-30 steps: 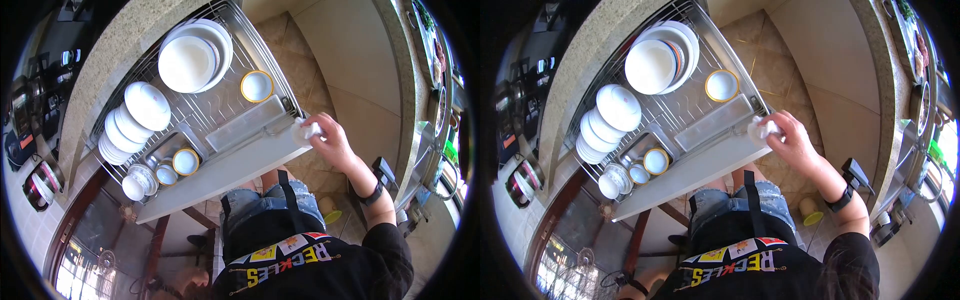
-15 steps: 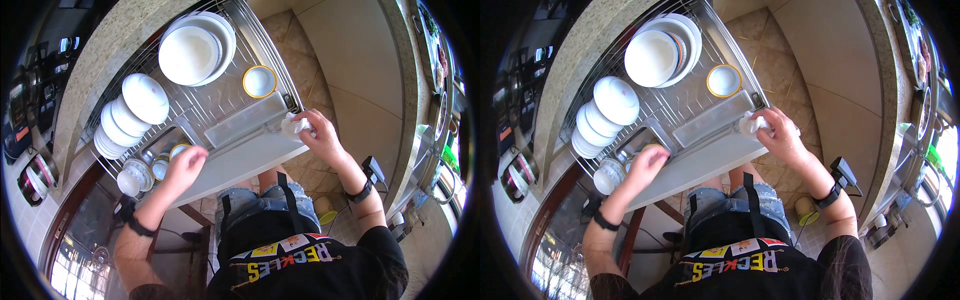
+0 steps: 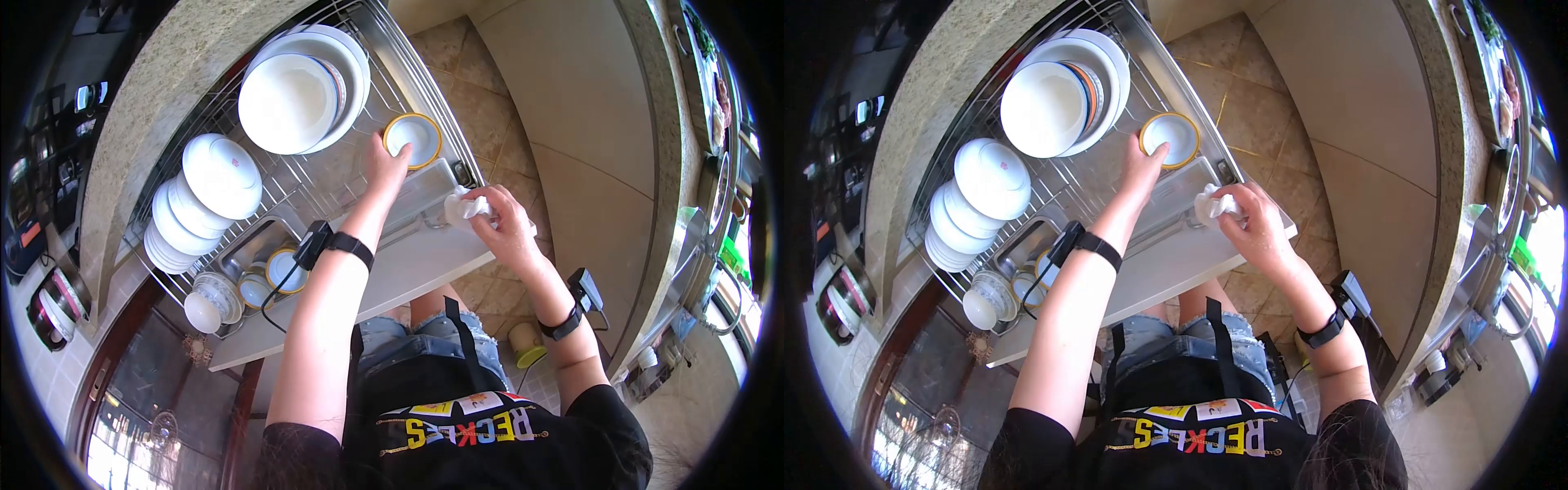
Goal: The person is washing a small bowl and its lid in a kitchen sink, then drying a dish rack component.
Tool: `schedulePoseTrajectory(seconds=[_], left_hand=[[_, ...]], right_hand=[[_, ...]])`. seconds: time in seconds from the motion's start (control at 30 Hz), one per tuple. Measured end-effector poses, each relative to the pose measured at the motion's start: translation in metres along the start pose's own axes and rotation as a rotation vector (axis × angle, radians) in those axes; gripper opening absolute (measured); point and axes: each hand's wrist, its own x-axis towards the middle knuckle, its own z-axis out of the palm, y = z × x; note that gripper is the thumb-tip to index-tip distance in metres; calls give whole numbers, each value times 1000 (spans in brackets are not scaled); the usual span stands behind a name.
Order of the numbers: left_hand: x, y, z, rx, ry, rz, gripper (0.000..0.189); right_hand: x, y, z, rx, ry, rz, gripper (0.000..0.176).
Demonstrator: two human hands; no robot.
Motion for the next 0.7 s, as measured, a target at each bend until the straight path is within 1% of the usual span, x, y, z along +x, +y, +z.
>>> schedulePoseTrajectory(seconds=[0.07, 0.1, 0.13, 0.2, 0.23, 0.27, 0.33, 0.37, 0.43, 0.47, 0.53, 0.57, 0.6, 0.63, 0.67, 0.7], left_hand=[[16, -32, 7, -108, 57, -85, 63], [6, -4, 1, -232, 50, -261, 55], [8, -2, -2, -231, 49, -261, 55], [10, 3, -10, -410, -88, -353, 36], [11, 6, -12, -399, -60, -357, 31], [11, 9, -13, -402, -61, -357, 31], [14, 12, -17, -443, 20, -366, 30], [14, 13, -21, -445, 20, -367, 30], [13, 16, -34, -318, -41, -407, 30], [9, 18, -41, -318, -37, -410, 30], [-6, 19, -56, -382, -3, -357, 30], [-15, 20, -66, -382, -1, -358, 30], [-25, 19, -78, -452, -23, -380, 31], [-35, 18, -90, -523, -44, -402, 31], [-44, 14, -102, -524, -38, -404, 31], [-53, 11, -114, -529, -22, -403, 30]], right_hand=[[0, 6, 3, -7, -1, -7, 25], [1, 8, 5, 6, 24, -19, 25], [2, 10, 6, 18, 48, -31, 26], [5, 10, 7, 5, 16, -13, 26], [7, 10, 7, -8, -16, 3, 26], [9, 10, 8, -11, -17, 4, 26], [17, 8, 12, -41, 3, -87, 27], [21, 6, 13, -43, 1, -86, 27], [34, -1, 15, -75, 2, -136, 26], [43, 0, 19, -73, -2, -137, 26], [64, 6, 33, -156, 34, -263, 24], [76, 9, 42, -285, 29, -274, 26], [90, 18, 55, -284, 26, -276, 26], [104, 30, 72, -604, -84, -206, 26], [111, 38, 86, -921, -195, -132, 26], [113, 42, 96, -922, -198, -139, 26]])
